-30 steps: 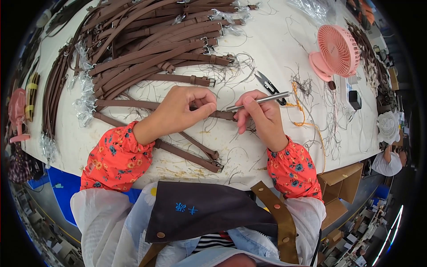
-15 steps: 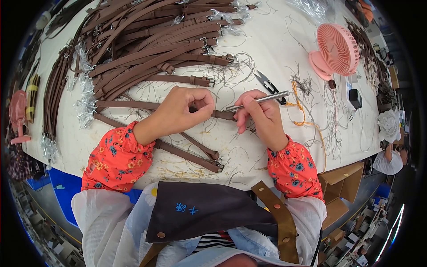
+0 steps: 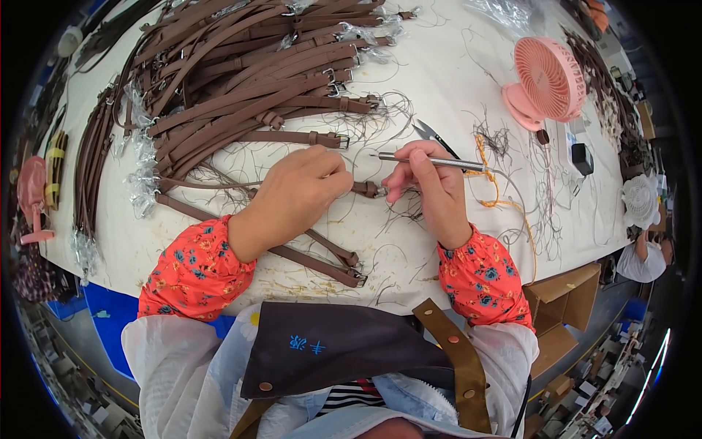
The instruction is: Finishing and trimming small brown leather straps using a pick tool and tweezers.
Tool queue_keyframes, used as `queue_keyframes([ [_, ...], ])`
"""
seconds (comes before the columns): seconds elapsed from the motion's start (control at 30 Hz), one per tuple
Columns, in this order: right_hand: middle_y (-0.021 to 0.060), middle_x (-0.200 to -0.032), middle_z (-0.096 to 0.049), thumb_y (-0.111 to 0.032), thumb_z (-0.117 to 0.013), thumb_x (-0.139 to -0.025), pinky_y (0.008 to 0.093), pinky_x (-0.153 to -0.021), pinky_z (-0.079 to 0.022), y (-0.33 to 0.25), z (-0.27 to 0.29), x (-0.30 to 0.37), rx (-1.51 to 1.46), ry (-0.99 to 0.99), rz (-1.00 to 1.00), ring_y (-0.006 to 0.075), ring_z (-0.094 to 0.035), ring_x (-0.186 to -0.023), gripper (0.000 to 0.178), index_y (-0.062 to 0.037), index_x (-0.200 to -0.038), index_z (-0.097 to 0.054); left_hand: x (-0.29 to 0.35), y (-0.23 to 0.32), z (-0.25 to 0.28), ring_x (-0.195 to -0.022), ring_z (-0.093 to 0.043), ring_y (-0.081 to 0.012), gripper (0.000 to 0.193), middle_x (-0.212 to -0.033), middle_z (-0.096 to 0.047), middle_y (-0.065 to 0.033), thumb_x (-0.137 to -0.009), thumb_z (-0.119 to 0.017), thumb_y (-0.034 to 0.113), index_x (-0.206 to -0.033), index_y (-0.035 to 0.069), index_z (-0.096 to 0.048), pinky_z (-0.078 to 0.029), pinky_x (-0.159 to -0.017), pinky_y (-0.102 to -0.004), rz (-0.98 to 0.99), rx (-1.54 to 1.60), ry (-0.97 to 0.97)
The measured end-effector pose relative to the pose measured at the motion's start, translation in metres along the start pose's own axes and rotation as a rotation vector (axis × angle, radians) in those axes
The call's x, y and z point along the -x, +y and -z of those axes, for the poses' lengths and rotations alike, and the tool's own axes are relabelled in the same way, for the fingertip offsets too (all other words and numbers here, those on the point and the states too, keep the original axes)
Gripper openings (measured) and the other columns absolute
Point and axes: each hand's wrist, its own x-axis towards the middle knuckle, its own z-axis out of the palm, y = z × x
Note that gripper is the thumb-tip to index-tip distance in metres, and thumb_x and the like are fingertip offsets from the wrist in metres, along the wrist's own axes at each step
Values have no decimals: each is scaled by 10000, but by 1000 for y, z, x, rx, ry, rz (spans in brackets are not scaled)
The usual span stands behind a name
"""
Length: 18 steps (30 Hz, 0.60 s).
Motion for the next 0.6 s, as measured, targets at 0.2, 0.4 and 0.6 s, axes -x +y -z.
queue_keyframes([
  [0.2,89,-822,-627,-246,-442,-1055,262,-683,-502,2,-1,-1,-5,-19,25,149,-623,-688,275,3,-1093,-551,1,2,4,-644,-549,-207,202,-896,-517,-75,-793,-718,12,-855,33,-526,-451,-569,-318,275,260,-138],
  [0.4,97,-827,-631,-250,-431,-1058,269,-688,-504,1,0,0,-16,-18,32,153,-626,-690,284,8,-1099,-543,-5,-1,12,-655,-538,-156,207,-951,-469,-77,-816,-709,22,-950,38,-552,-439,-589,-325,383,455,-217],
  [0.6,81,-807,-623,-279,-433,-1056,288,-744,-514,1,-2,3,29,-131,33,138,-623,-686,314,11,-1111,-540,3,3,3,-750,-539,-259,169,-927,-451,-101,-844,-685,35,-955,24,-557,-449,-663,-364,289,291,-164],
])
